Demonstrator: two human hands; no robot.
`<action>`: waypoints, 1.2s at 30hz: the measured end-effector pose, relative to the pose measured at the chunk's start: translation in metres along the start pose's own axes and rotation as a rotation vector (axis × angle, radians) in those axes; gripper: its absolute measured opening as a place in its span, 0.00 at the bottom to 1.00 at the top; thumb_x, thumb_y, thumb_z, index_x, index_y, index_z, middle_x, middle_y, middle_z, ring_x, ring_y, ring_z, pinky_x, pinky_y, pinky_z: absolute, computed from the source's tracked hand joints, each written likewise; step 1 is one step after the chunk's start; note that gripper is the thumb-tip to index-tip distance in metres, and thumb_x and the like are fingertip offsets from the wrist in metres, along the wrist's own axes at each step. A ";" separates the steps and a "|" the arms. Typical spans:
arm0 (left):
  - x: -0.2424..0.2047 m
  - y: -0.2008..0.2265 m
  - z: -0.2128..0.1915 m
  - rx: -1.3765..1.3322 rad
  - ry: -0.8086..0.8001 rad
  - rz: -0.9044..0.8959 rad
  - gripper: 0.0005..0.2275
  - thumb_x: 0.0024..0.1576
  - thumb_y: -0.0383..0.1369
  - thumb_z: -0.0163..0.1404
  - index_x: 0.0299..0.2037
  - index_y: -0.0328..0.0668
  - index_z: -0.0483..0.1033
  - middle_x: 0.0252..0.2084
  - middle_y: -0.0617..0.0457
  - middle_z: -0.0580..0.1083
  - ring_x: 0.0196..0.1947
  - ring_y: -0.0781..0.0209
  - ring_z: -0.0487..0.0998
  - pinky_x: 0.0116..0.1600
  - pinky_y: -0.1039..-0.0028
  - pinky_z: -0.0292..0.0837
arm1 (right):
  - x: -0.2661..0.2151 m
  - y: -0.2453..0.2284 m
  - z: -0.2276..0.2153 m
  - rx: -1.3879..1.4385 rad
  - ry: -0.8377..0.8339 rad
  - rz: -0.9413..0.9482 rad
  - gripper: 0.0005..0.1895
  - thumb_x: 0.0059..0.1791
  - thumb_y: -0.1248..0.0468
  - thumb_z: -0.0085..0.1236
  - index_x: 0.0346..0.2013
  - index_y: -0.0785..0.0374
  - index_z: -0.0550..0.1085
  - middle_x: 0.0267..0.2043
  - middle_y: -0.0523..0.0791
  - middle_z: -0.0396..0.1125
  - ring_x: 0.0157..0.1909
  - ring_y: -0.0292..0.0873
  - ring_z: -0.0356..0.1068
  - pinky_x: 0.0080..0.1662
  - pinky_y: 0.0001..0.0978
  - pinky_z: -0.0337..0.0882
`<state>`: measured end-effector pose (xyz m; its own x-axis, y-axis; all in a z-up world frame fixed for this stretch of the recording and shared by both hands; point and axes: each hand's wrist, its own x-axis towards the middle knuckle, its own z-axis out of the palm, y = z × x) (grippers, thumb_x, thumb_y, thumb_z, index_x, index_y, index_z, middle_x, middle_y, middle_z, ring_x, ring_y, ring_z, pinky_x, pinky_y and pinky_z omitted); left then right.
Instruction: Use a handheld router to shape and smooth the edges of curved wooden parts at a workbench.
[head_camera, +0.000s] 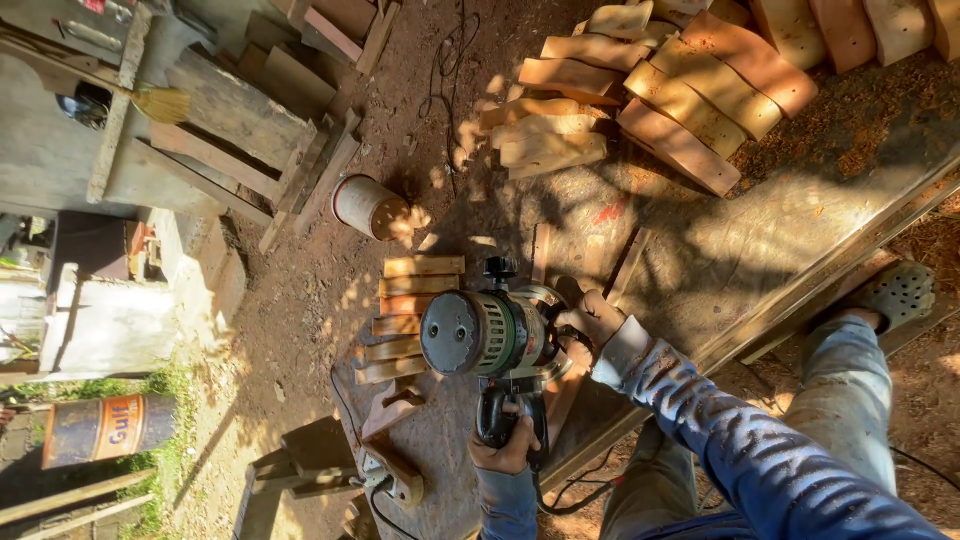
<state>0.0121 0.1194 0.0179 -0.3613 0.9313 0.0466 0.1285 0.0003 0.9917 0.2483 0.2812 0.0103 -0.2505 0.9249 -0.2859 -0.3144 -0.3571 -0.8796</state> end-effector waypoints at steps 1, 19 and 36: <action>0.001 0.000 0.001 0.035 0.057 -0.058 0.11 0.46 0.14 0.60 0.37 0.31 0.81 0.17 0.41 0.77 0.08 0.53 0.72 0.14 0.64 0.70 | 0.030 0.048 -0.006 0.405 -0.303 -0.191 0.10 0.54 0.62 0.47 0.35 0.67 0.65 0.41 0.53 0.69 0.43 0.47 0.70 0.50 0.36 0.69; 0.010 -0.011 0.004 -0.100 -0.072 0.068 0.12 0.51 0.19 0.61 0.44 0.35 0.79 0.19 0.41 0.77 0.12 0.55 0.76 0.18 0.64 0.73 | -0.018 -0.019 -0.014 -0.599 0.046 -0.735 0.18 0.45 0.68 0.63 0.49 0.60 0.75 0.35 0.41 0.63 0.24 0.36 0.64 0.25 0.27 0.66; 0.014 0.002 0.020 -0.090 -0.059 0.103 0.11 0.50 0.17 0.59 0.43 0.36 0.80 0.16 0.45 0.75 0.11 0.57 0.73 0.17 0.67 0.72 | -0.017 -0.017 -0.010 -0.038 -0.093 -0.140 0.08 0.51 0.70 0.56 0.44 0.62 0.77 0.24 0.41 0.66 0.17 0.35 0.60 0.22 0.25 0.59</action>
<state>0.0256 0.1395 0.0182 -0.2953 0.9444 0.1446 0.0780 -0.1270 0.9888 0.2666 0.2726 0.0261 -0.2911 0.9486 -0.1245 -0.3181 -0.2187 -0.9225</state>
